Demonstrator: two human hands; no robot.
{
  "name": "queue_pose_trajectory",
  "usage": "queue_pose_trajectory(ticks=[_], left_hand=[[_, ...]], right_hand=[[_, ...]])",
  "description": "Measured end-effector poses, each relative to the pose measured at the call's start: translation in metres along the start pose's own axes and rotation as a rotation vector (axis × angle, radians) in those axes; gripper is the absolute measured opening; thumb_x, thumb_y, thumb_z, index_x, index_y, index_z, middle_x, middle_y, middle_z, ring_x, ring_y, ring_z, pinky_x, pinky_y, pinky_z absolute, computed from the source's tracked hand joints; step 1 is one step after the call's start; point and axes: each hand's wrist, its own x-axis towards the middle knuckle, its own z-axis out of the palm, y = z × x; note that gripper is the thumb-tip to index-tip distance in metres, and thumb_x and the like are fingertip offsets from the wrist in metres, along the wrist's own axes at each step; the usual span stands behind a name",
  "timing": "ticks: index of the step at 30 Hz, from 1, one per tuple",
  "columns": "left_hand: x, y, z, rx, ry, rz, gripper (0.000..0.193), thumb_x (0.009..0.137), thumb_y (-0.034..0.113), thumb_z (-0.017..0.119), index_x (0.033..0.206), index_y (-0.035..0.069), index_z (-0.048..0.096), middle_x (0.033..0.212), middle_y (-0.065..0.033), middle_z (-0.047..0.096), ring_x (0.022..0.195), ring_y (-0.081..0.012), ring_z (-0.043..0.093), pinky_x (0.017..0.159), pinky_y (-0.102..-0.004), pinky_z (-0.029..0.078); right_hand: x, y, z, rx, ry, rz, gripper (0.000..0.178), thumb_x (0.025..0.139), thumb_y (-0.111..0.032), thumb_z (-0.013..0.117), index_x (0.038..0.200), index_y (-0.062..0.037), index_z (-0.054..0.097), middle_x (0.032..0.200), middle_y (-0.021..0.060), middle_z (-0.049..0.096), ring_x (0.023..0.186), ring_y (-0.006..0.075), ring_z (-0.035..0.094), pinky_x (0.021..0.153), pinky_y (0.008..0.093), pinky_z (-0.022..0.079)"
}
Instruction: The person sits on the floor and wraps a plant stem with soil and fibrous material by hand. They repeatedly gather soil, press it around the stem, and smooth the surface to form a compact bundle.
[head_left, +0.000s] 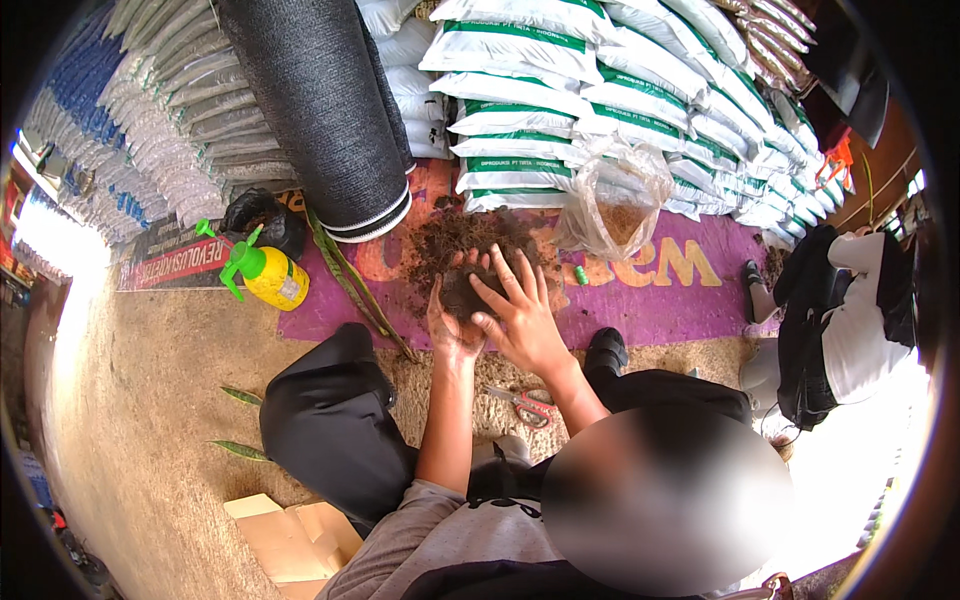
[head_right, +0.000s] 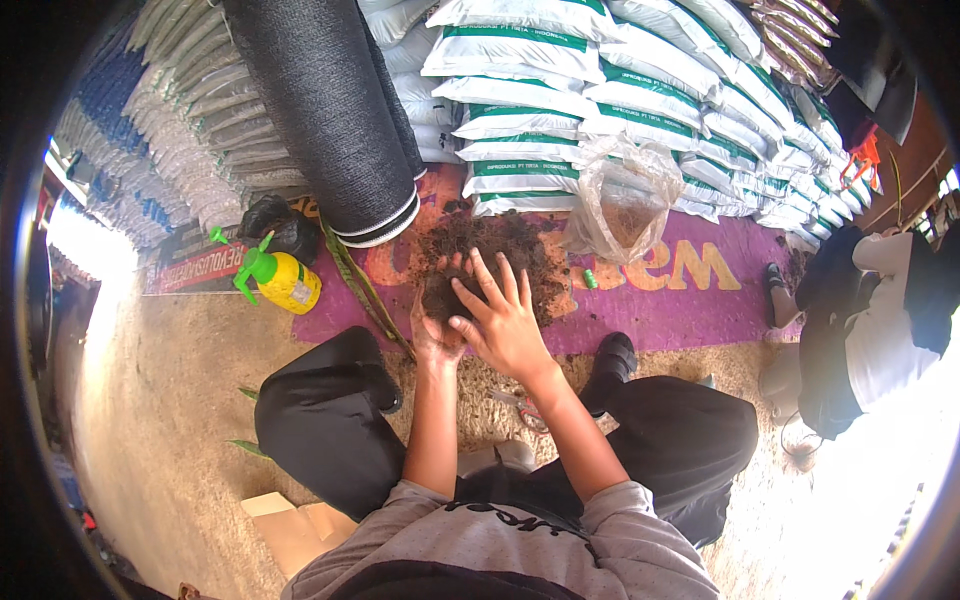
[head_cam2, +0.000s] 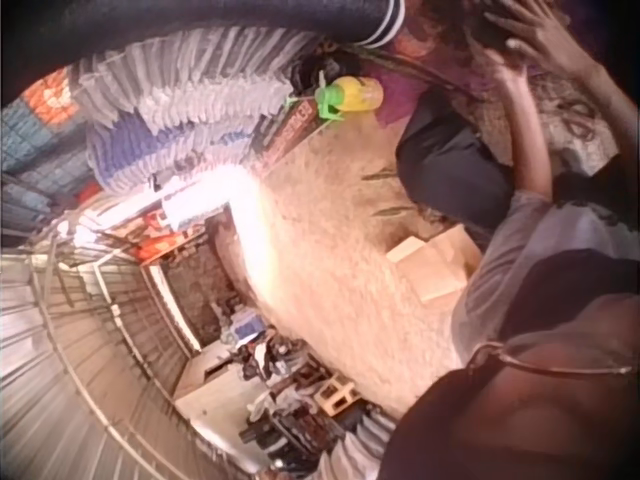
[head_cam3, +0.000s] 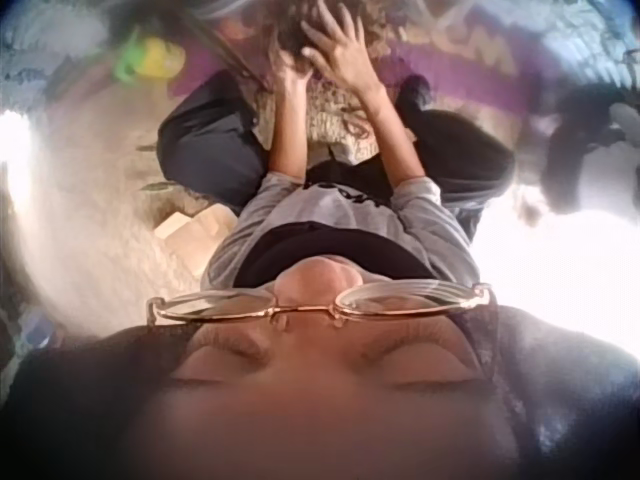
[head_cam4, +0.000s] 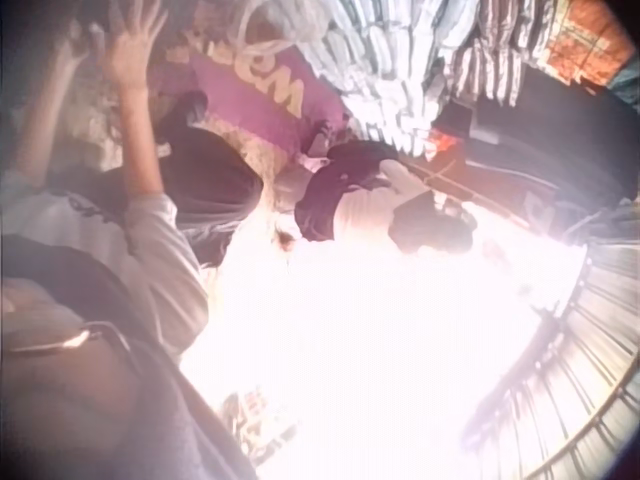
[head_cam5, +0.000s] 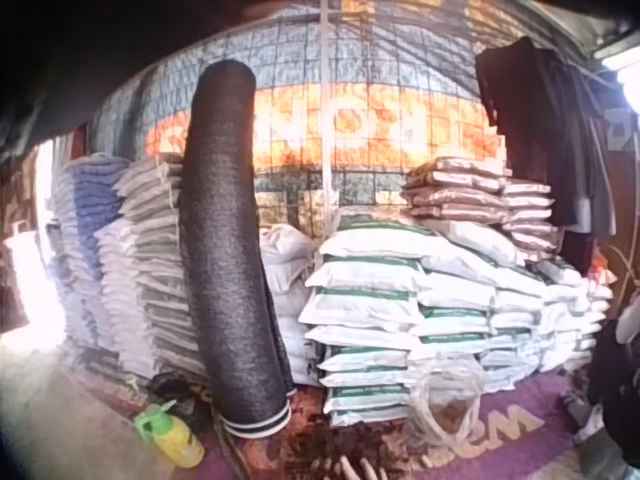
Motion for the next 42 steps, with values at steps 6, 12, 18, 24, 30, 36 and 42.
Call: queue_pose_trajectory(ticks=[6,12,18,24,30,36,42], left_hand=[[0.002,0.006,0.006,-0.035,-0.123,0.036,0.052,0.100,0.038,0.034,0.137,0.003,0.040,0.142,-0.0145,0.042,0.136,-0.0302,0.032,0.112,-0.0482,0.030],[0.001,0.007,0.011,-0.051,-0.067,0.052,0.051,0.098,0.039,0.038,0.134,0.003,0.043,0.141,-0.0140,0.044,0.136,-0.0295,0.033,0.109,-0.0467,0.034],[0.000,0.000,0.007,-0.004,0.075,0.057,0.049,0.098,0.037,0.040,0.132,0.002,0.044,0.138,-0.0142,0.046,0.133,-0.0285,0.038,0.109,-0.0444,0.036],[-0.001,-0.008,0.002,0.093,0.090,0.034,0.050,0.098,0.037,0.036,0.131,0.001,0.045,0.138,-0.0158,0.045,0.130,-0.0290,0.041,0.110,-0.0440,0.035],[-0.004,-0.009,0.002,0.014,0.048,-0.059,0.055,0.099,0.040,0.032,0.136,0.000,0.039,0.142,-0.0168,0.040,0.134,-0.0298,0.036,0.111,-0.0446,0.032],[-0.011,-0.001,0.012,0.005,0.140,-0.166,0.078,0.092,0.061,0.037,0.140,0.000,0.035,0.140,-0.0195,0.043,0.128,-0.0343,0.044,0.108,-0.0509,0.033],[-0.010,-0.002,0.020,-0.065,0.103,-0.099,0.068,0.095,0.054,0.033,0.137,0.001,0.040,0.136,-0.0193,0.047,0.125,-0.0355,0.045,0.109,-0.0508,0.031]], right_hand=[[-0.007,0.012,0.007,0.371,0.208,0.080,0.045,0.092,-0.032,0.053,0.130,-0.0067,0.055,0.152,0.0222,0.021,0.138,0.0442,0.023,0.112,0.0521,0.019],[-0.021,0.006,0.033,0.728,0.207,0.268,0.055,0.096,-0.035,0.047,0.142,-0.0061,0.040,0.153,0.0207,0.021,0.141,0.0358,0.021,0.114,0.0460,0.018],[-0.027,0.002,0.037,0.411,0.183,0.154,0.060,0.092,-0.046,0.048,0.143,-0.0155,0.041,0.154,0.0222,0.017,0.139,0.0446,0.019,0.112,0.0541,0.016],[-0.033,0.004,0.038,0.150,0.082,0.135,0.061,0.089,-0.054,0.047,0.141,-0.0220,0.045,0.154,0.0211,0.018,0.138,0.0476,0.019,0.111,0.0576,0.014],[-0.031,0.010,0.033,0.354,0.133,0.119,0.055,0.089,-0.050,0.050,0.134,-0.0201,0.054,0.154,0.0212,0.016,0.139,0.0483,0.016,0.111,0.0594,0.012],[-0.031,-0.007,0.026,0.270,0.024,0.038,0.056,0.087,-0.051,0.054,0.134,-0.0220,0.054,0.156,0.0202,0.012,0.140,0.0494,0.011,0.111,0.0618,0.008],[-0.028,-0.004,0.017,0.338,0.120,0.061,0.057,0.086,-0.051,0.055,0.136,-0.0220,0.053,0.156,0.0206,0.011,0.140,0.0492,0.010,0.110,0.0625,0.006]])
